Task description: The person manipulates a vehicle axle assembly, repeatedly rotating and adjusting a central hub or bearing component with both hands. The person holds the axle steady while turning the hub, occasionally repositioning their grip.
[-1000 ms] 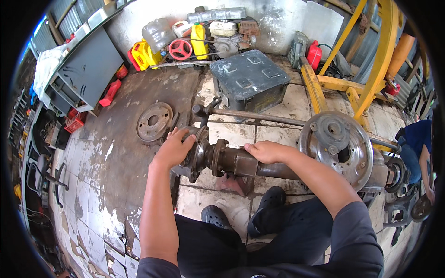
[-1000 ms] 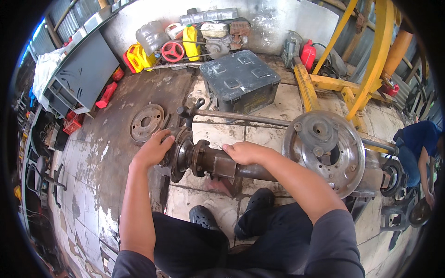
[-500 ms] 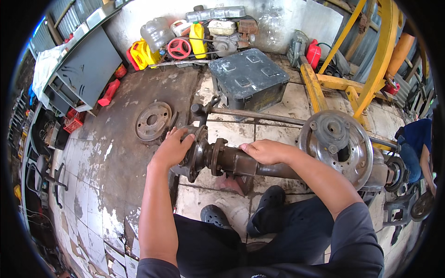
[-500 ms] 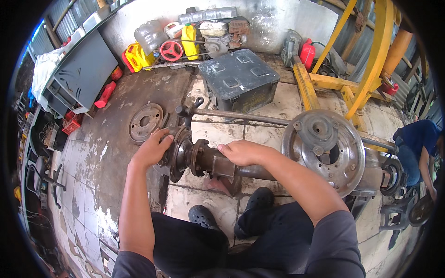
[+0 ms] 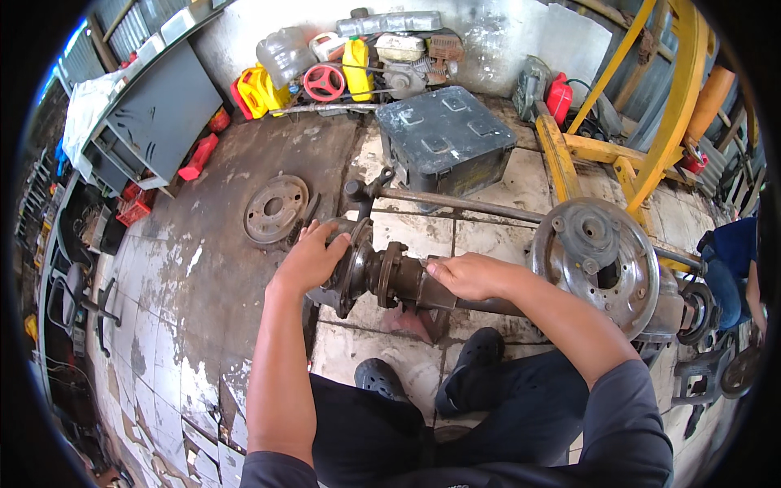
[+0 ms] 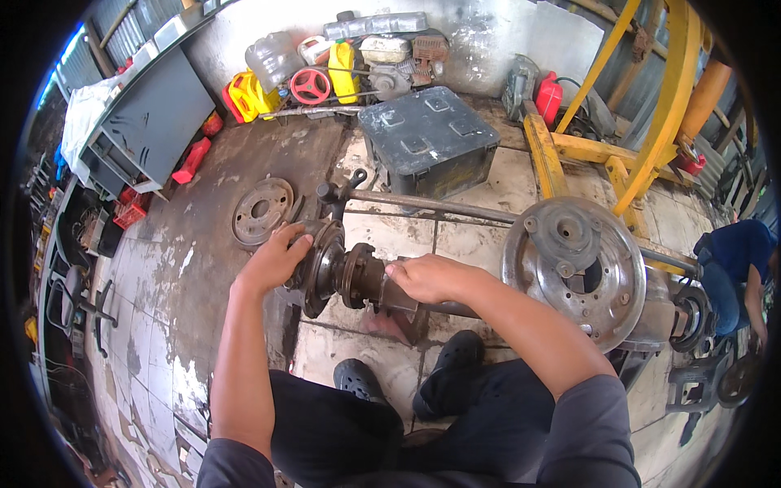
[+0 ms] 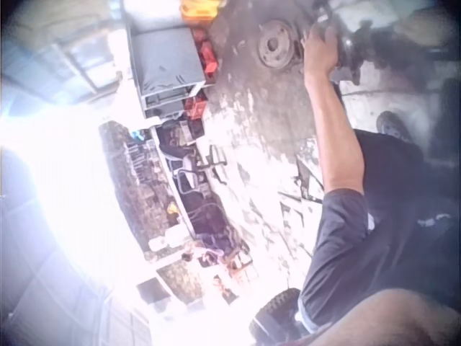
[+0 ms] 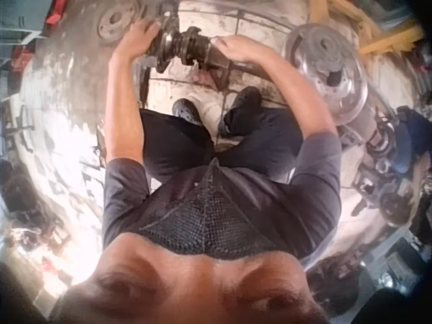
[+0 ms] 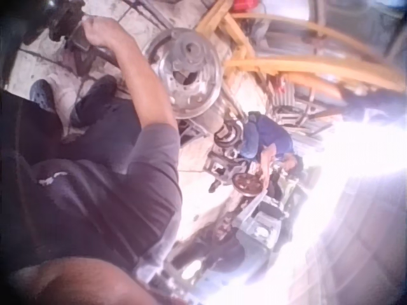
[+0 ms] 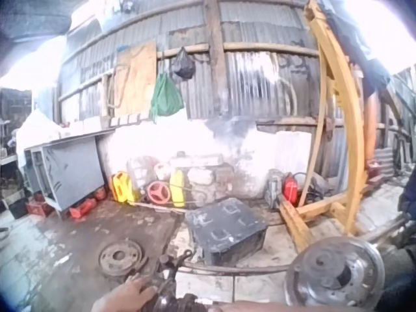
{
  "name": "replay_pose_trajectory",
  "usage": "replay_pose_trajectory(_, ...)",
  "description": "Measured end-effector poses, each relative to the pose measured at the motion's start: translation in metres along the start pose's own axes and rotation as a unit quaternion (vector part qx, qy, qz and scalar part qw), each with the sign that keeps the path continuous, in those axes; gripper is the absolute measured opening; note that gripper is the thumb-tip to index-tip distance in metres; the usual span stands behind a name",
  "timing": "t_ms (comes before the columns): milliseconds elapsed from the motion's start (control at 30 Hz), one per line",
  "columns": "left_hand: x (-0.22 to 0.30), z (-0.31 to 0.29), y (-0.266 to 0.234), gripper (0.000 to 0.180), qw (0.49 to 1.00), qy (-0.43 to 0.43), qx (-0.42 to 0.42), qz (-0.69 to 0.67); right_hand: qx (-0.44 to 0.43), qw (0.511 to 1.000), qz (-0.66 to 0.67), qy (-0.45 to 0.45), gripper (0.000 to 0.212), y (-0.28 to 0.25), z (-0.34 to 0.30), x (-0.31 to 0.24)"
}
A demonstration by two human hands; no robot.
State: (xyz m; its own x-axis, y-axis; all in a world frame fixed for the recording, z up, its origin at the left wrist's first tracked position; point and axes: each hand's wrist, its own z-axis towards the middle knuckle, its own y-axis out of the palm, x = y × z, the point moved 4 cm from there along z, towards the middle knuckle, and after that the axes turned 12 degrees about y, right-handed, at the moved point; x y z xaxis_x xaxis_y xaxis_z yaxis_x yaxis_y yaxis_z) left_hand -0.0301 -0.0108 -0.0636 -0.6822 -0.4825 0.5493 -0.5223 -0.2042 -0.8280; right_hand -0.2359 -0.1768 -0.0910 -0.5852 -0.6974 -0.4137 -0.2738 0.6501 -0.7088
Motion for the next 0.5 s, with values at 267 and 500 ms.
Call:
replay_pose_trajectory(267, 0.002, 0.0, -0.003, 0.06, 1.0, -0.016, -0.01, -0.008, 0.049, 0.996, 0.041, -0.056, 0.057, 0.008, 0.004, -0.004)
replay_pose_trajectory(500, 0.008, -0.004, -0.003, 0.06, 1.0, -0.02, -0.007, -0.023, 0.028, 0.999, 0.031, 0.001, 0.058, 0.007, 0.011, 0.001)
